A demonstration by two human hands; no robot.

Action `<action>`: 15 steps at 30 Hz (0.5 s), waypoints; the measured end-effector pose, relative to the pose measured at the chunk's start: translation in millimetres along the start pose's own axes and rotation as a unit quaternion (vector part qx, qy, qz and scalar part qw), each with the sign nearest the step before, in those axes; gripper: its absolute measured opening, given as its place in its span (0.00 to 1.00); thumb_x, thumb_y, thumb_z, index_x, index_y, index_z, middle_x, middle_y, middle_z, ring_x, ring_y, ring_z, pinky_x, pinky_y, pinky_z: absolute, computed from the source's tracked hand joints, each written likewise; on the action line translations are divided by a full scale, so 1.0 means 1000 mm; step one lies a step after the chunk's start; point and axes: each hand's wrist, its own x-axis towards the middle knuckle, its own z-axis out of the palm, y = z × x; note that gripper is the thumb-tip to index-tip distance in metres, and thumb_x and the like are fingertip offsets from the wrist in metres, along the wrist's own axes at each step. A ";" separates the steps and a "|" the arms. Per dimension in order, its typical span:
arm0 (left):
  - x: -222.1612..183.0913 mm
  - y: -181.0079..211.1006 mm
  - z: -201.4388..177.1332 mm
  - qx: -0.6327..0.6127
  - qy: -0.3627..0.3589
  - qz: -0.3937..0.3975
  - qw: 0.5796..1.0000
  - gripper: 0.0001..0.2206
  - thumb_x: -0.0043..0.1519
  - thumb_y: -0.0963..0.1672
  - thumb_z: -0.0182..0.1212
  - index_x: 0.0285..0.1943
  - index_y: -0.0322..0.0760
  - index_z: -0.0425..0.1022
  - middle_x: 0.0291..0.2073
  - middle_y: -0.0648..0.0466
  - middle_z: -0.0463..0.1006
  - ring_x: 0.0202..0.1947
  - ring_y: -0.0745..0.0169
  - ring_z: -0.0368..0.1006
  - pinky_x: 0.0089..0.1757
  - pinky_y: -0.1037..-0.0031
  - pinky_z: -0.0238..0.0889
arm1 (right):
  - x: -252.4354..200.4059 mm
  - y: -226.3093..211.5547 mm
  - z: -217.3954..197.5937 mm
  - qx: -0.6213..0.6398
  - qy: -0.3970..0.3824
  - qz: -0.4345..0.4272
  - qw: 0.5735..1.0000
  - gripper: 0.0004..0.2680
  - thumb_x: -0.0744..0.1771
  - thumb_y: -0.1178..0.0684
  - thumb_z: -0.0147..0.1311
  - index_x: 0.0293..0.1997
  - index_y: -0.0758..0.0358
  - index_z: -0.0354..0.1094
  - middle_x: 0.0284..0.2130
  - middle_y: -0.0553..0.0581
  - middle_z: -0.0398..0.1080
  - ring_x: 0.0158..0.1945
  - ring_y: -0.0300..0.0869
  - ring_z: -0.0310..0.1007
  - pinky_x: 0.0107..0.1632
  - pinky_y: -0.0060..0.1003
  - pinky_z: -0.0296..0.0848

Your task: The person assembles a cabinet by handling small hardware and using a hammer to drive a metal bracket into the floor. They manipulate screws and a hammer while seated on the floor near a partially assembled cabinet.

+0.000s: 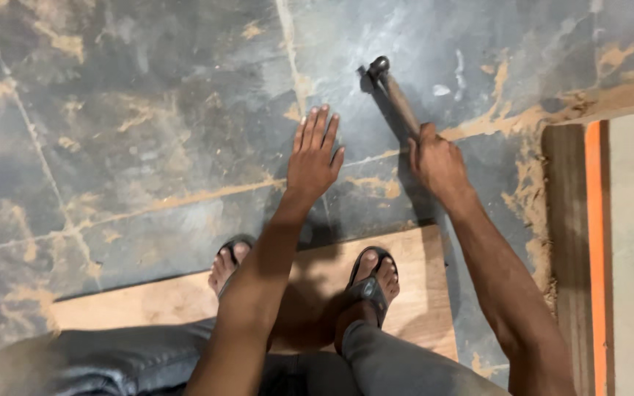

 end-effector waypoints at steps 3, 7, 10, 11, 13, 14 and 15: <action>0.012 0.003 0.002 -0.002 -0.016 -0.003 1.000 0.30 0.68 0.50 0.54 0.78 0.36 0.55 0.77 0.43 0.51 0.78 0.44 0.45 0.71 0.52 0.39 | 0.004 0.007 -0.009 0.022 0.026 -0.003 0.999 0.10 0.71 0.52 0.51 0.45 0.72 0.60 0.27 0.78 0.72 0.31 0.71 0.74 0.35 0.60 0.73; 0.004 -0.006 0.012 -0.001 -0.018 -0.011 1.000 0.30 0.68 0.49 0.54 0.78 0.36 0.55 0.77 0.43 0.51 0.78 0.44 0.45 0.71 0.52 0.39 | 0.002 -0.003 -0.018 0.088 0.062 -0.021 0.994 0.10 0.72 0.55 0.51 0.51 0.75 0.59 0.25 0.77 0.70 0.30 0.70 0.73 0.34 0.59 0.72; 0.017 -0.004 0.027 -0.030 -0.008 -0.006 0.999 0.29 0.68 0.48 0.53 0.78 0.37 0.55 0.77 0.44 0.52 0.77 0.44 0.46 0.71 0.51 0.40 | -0.003 -0.002 -0.026 0.134 0.080 0.002 0.988 0.09 0.72 0.56 0.51 0.52 0.75 0.60 0.26 0.74 0.71 0.29 0.67 0.74 0.32 0.56 0.70; 0.023 0.000 0.029 -0.051 -0.003 -0.011 0.999 0.28 0.67 0.48 0.53 0.78 0.38 0.56 0.77 0.45 0.52 0.78 0.44 0.46 0.72 0.51 0.40 | -0.005 -0.001 -0.026 0.153 0.085 0.012 0.984 0.09 0.72 0.56 0.51 0.52 0.73 0.60 0.27 0.74 0.71 0.29 0.65 0.75 0.31 0.54 0.70; 0.032 0.009 0.027 -0.066 0.060 0.010 0.996 0.27 0.69 0.46 0.53 0.78 0.36 0.57 0.77 0.43 0.52 0.78 0.44 0.46 0.72 0.49 0.43 | -0.008 0.005 -0.025 0.115 0.099 -0.002 0.988 0.08 0.74 0.54 0.51 0.51 0.72 0.63 0.29 0.74 0.69 0.28 0.63 0.71 0.30 0.53 0.67; 0.040 0.016 0.025 -0.027 0.051 0.005 0.998 0.27 0.68 0.45 0.52 0.77 0.33 0.58 0.77 0.44 0.54 0.79 0.46 0.46 0.73 0.52 0.42 | -0.010 0.009 -0.024 0.060 0.121 -0.022 0.991 0.09 0.74 0.53 0.53 0.47 0.72 0.67 0.26 0.72 0.68 0.26 0.60 0.68 0.29 0.51 0.66; 0.050 0.020 0.022 -0.020 0.014 -0.001 1.000 0.29 0.65 0.48 0.53 0.74 0.29 0.59 0.75 0.45 0.56 0.78 0.46 0.45 0.72 0.53 0.38 | -0.012 0.009 -0.020 0.142 0.074 0.019 0.987 0.11 0.76 0.52 0.47 0.41 0.71 0.67 0.26 0.68 0.69 0.27 0.56 0.66 0.32 0.51 0.62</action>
